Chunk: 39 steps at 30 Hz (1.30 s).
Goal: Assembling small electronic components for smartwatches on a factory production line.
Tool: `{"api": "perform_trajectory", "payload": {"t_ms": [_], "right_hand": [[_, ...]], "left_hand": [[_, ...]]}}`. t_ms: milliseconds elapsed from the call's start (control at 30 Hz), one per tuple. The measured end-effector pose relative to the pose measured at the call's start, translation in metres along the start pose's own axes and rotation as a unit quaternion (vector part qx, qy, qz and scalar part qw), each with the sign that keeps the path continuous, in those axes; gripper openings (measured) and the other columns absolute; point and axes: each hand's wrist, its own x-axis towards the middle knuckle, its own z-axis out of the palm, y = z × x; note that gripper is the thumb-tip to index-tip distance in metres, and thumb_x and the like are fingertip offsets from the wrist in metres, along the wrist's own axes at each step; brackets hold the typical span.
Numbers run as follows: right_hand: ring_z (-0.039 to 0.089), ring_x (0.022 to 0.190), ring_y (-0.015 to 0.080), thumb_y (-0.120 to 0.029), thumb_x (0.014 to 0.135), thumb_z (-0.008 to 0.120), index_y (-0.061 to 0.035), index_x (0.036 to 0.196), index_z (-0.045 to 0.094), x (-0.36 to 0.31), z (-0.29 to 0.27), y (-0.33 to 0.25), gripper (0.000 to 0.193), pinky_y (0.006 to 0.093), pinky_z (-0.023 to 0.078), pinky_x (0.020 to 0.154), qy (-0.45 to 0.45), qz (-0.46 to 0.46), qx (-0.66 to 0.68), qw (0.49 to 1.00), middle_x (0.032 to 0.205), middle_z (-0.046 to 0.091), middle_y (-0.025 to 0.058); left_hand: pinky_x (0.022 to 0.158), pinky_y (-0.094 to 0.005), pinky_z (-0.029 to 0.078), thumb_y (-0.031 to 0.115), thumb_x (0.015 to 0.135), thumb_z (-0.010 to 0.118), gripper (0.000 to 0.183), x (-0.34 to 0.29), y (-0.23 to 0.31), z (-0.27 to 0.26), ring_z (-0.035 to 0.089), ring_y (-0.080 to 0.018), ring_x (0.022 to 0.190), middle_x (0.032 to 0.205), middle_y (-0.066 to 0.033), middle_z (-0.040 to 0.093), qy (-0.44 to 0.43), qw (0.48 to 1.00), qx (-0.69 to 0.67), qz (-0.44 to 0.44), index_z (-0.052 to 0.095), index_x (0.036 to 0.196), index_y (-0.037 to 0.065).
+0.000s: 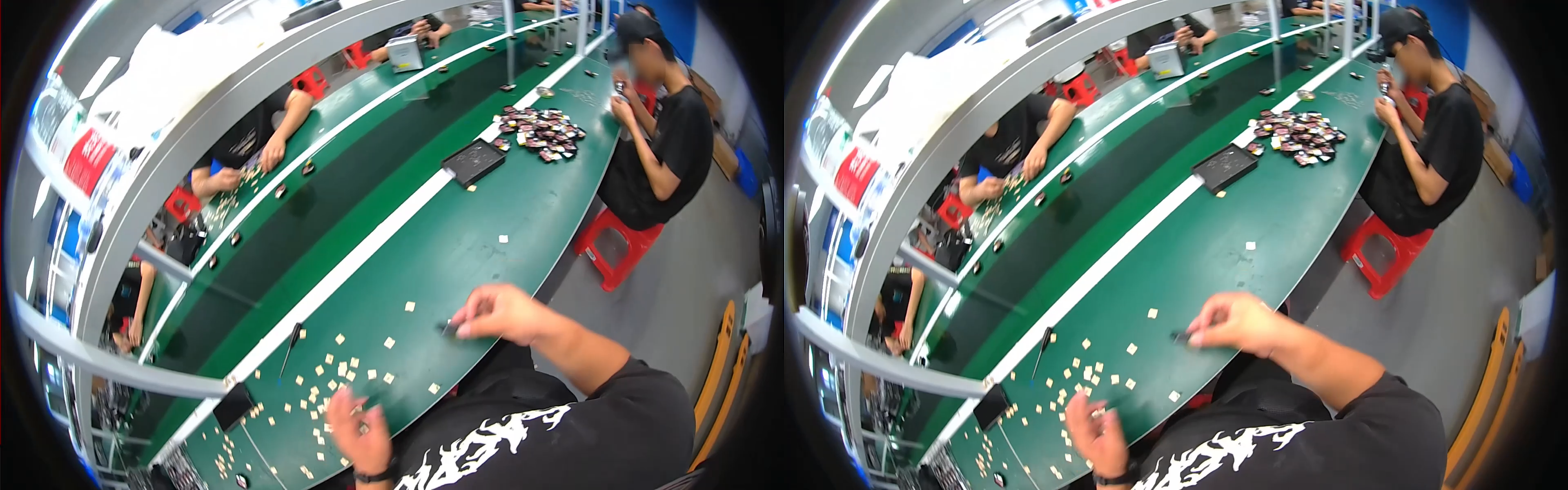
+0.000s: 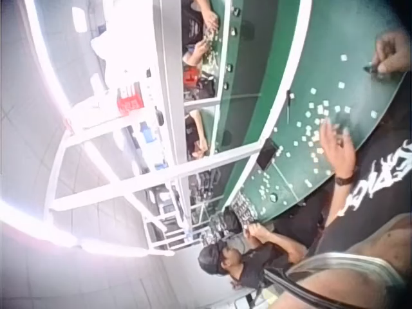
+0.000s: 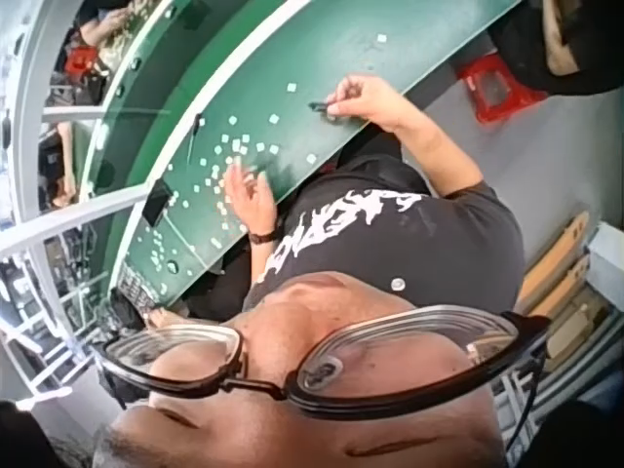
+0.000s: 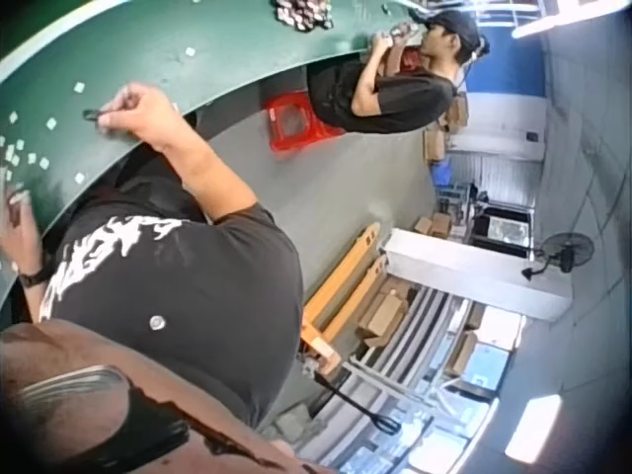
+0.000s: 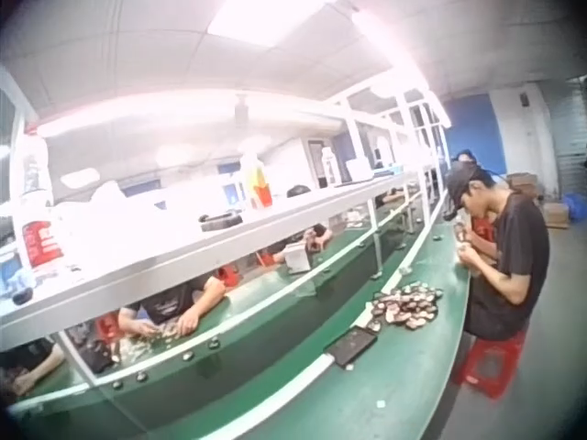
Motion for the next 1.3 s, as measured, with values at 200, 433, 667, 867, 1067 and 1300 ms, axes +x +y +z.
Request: {"api": "perform_trajectory", "payload": {"t_ms": [200,433,667,867,1067,1300], "right_hand": [[0.064,0.080,0.0099,-0.013,0.088,0.080,-0.0055,0.094,0.062,0.015,0.085,0.025,0.021,0.0254,0.053,0.065,-0.209,0.146,-0.057,0.965,0.096,0.069,0.0060],[0.060,0.062,0.0173,-0.023,0.098,0.069,-0.0045,0.100,0.064,0.015,0.123,0.033,0.019,0.0328,0.046,0.050,-0.130,-0.092,-0.344,0.925,0.076,0.064,0.0061],[0.065,0.069,0.0334,-0.011,0.093,0.069,-0.0022,0.096,0.064,0.015,0.160,0.053,0.010,0.0418,0.050,0.059,-0.125,-0.244,-0.515,0.812,0.079,0.065,0.0122],[0.064,0.069,0.0340,-0.009,0.091,0.069,-0.0053,0.095,0.058,0.013,0.175,0.059,0.012,0.0444,0.050,0.059,-0.121,-0.278,-0.600,0.740,0.075,0.062,0.0115],[0.064,0.069,0.0342,-0.009,0.091,0.068,-0.0048,0.095,0.059,0.014,0.176,0.066,0.011,0.0446,0.050,0.060,-0.120,-0.262,-0.636,0.716,0.072,0.062,0.0117],[0.065,0.068,0.0258,-0.005,0.089,0.072,-0.0022,0.097,0.063,0.021,0.168,0.067,0.013,0.0368,0.050,0.061,-0.139,-0.246,-0.558,0.780,0.077,0.067,0.0100]], "left_hand": [[0.077,-0.0367,0.058,-0.004,0.074,0.076,0.032,0.033,0.009,0.001,0.071,-0.0306,0.089,0.099,-0.0146,0.072,-0.167,0.976,-0.068,0.119,0.071,0.105,0.002],[0.071,-0.0266,0.059,-0.004,0.098,0.059,0.032,-0.005,-0.025,-0.017,0.068,-0.0167,0.078,0.101,-0.0110,0.064,-0.063,0.868,-0.391,-0.299,0.056,0.131,-0.004],[0.082,-0.0295,0.060,-0.005,0.100,0.057,0.038,-0.018,-0.041,-0.015,0.069,-0.0155,0.092,0.108,-0.0096,0.064,-0.026,0.857,-0.432,-0.280,0.056,0.138,-0.004],[0.082,-0.0285,0.059,-0.005,0.099,0.057,0.036,-0.026,-0.043,-0.009,0.070,-0.0153,0.092,0.107,-0.0100,0.065,0.006,0.883,-0.397,-0.249,0.058,0.135,-0.004],[0.085,-0.0302,0.060,-0.003,0.102,0.054,0.034,-0.026,-0.041,-0.012,0.067,-0.0145,0.097,0.114,-0.0119,0.064,-0.036,0.928,-0.289,-0.234,0.054,0.136,-0.007],[0.079,-0.0307,0.061,0.003,0.104,0.053,0.029,-0.018,-0.043,-0.014,0.069,-0.0145,0.089,0.106,-0.0126,0.067,-0.013,0.850,-0.436,-0.296,0.057,0.130,-0.008]]}}
